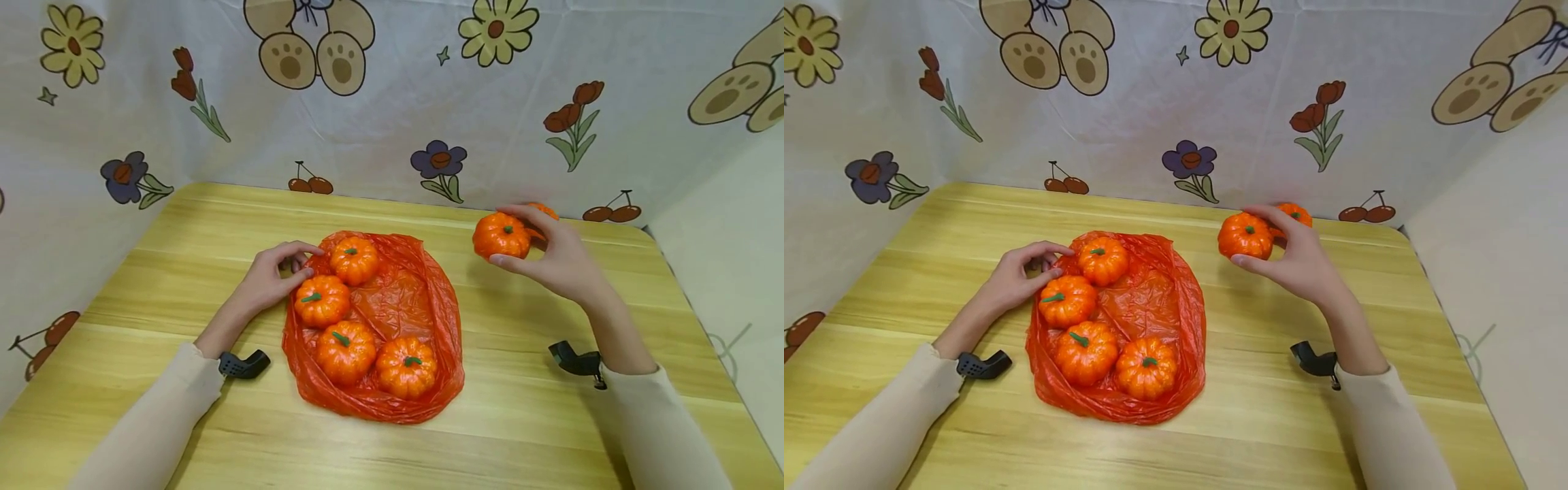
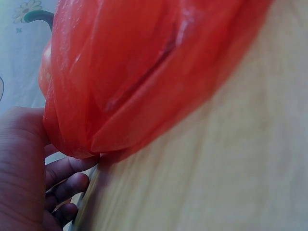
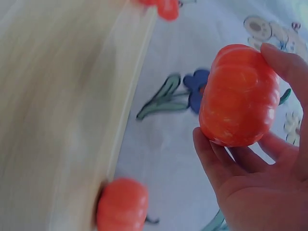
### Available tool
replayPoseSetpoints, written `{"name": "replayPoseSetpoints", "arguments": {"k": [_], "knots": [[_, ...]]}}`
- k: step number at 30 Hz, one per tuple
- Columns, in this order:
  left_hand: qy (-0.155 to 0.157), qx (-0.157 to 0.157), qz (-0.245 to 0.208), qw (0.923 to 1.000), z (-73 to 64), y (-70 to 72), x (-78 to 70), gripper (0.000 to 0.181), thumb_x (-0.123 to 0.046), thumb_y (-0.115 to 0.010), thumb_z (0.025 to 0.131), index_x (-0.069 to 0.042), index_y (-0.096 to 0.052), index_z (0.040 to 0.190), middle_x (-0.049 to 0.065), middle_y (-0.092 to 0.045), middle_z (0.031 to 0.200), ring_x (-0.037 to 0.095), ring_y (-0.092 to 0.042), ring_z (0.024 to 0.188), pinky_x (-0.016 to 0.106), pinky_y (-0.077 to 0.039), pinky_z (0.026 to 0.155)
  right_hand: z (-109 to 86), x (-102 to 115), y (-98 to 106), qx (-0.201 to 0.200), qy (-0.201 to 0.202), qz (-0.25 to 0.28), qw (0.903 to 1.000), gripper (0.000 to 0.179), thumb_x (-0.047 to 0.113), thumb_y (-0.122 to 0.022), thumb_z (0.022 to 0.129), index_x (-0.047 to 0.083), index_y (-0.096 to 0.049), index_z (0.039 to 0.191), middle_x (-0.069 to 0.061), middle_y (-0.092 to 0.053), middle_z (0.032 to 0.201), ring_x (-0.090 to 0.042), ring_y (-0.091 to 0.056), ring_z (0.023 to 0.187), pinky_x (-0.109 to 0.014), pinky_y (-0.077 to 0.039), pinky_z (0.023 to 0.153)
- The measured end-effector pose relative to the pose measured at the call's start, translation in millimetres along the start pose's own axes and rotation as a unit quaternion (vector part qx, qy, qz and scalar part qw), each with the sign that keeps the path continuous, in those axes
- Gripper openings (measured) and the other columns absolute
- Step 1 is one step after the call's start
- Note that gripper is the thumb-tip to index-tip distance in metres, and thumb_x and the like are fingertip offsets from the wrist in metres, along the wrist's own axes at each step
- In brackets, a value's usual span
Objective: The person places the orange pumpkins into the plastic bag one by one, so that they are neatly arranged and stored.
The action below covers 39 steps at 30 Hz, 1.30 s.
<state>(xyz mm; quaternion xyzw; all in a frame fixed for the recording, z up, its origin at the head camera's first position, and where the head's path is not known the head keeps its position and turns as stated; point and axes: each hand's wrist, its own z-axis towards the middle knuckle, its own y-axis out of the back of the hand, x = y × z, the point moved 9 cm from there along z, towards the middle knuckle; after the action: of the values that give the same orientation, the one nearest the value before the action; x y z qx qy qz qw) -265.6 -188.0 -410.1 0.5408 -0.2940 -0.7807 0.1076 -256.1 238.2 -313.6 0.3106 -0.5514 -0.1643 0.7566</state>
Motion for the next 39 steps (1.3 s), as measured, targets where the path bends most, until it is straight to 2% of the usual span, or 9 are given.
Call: {"name": "replayPoseSetpoints", "arguments": {"k": [3,6,9,12,17,24,31,39], "knots": [[-0.001,0.001,0.002,1.0000,0.0,-0.2,-1.1,0.032,-0.009,-0.072,0.098,-0.020,-0.074,0.128,0.004,-0.065,0.094,0.018,-0.055,0.083,0.025,-0.044,0.074,1.4,11.4,-11.3,0.012,0.004,-0.001,0.9999,0.069,0.023,-0.089,0.087,0.031,-0.059,0.148,0.005,-0.057,0.140,-0.012,-0.057,0.119,-0.013,-0.045,0.103],[-0.001,0.000,0.004,1.0000,0.3,0.1,-1.1,0.032,-0.009,-0.072,0.098,-0.021,-0.074,0.128,0.004,-0.065,0.093,0.018,-0.054,0.082,0.025,-0.044,0.073,4.2,20.4,-23.3,0.024,0.013,0.003,0.9996,0.070,0.025,-0.089,0.086,0.031,-0.058,0.149,0.006,-0.059,0.141,-0.012,-0.058,0.122,-0.029,-0.049,0.110],[-0.002,-0.001,0.005,1.0000,0.5,0.0,-1.2,0.032,-0.008,-0.072,0.098,-0.021,-0.074,0.128,0.004,-0.065,0.093,0.018,-0.054,0.082,0.025,-0.043,0.072,6.5,29.2,-35.9,0.038,0.029,0.009,0.9988,0.072,0.027,-0.090,0.085,0.032,-0.058,0.149,0.006,-0.061,0.143,-0.014,-0.060,0.123,-0.047,-0.049,0.112],[-0.005,0.000,0.004,1.0000,0.2,0.3,-1.1,0.033,-0.008,-0.072,0.098,-0.021,-0.074,0.128,0.004,-0.065,0.092,0.018,-0.054,0.081,0.025,-0.044,0.072,7.7,38.9,-46.3,0.050,0.047,0.015,0.9975,0.074,0.027,-0.092,0.084,0.030,-0.058,0.149,0.006,-0.062,0.144,-0.015,-0.063,0.123,-0.053,-0.049,0.111],[-0.005,0.001,0.003,1.0000,0.6,0.7,-1.9,0.033,-0.007,-0.072,0.097,-0.021,-0.074,0.127,0.004,-0.065,0.092,0.018,-0.054,0.081,0.025,-0.044,0.072,8.6,53.1,-61.4,0.067,0.067,0.024,0.9952,0.074,0.027,-0.092,0.083,0.027,-0.058,0.149,0.006,-0.061,0.145,-0.014,-0.062,0.125,-0.052,-0.050,0.110],[-0.001,-0.002,0.002,1.0000,0.5,0.5,-1.8,0.033,-0.007,-0.073,0.097,-0.020,-0.075,0.126,0.004,-0.065,0.091,0.018,-0.055,0.080,0.025,-0.044,0.071,9.9,69.3,-90.6,0.107,0.082,0.020,0.9906,0.072,0.035,-0.090,0.085,0.028,-0.057,0.149,0.012,-0.060,0.144,-0.009,-0.061,0.125,-0.045,-0.052,0.109],[-0.002,-0.002,-0.001,1.0000,0.8,-0.2,-0.4,0.033,-0.007,-0.072,0.097,-0.020,-0.075,0.127,0.004,-0.065,0.092,0.018,-0.055,0.081,0.025,-0.044,0.072,7.4,81.8,-121.3,0.155,0.101,0.003,0.9827,0.074,0.039,-0.088,0.086,0.022,-0.055,0.150,0.004,-0.064,0.141,-0.015,-0.065,0.122,-0.043,-0.055,0.103],[0.006,0.000,-0.004,1.0000,0.1,0.3,-1.7,0.033,-0.006,-0.072,0.097,-0.020,-0.075,0.127,0.004,-0.065,0.093,0.018,-0.055,0.081,0.025,-0.044,0.073,5.8,89.8,-143.7,0.186,0.105,-0.009,0.9769,0.075,0.038,-0.089,0.084,0.018,-0.057,0.149,0.005,-0.065,0.136,-0.015,-0.064,0.118,-0.039,-0.056,0.098]]}}
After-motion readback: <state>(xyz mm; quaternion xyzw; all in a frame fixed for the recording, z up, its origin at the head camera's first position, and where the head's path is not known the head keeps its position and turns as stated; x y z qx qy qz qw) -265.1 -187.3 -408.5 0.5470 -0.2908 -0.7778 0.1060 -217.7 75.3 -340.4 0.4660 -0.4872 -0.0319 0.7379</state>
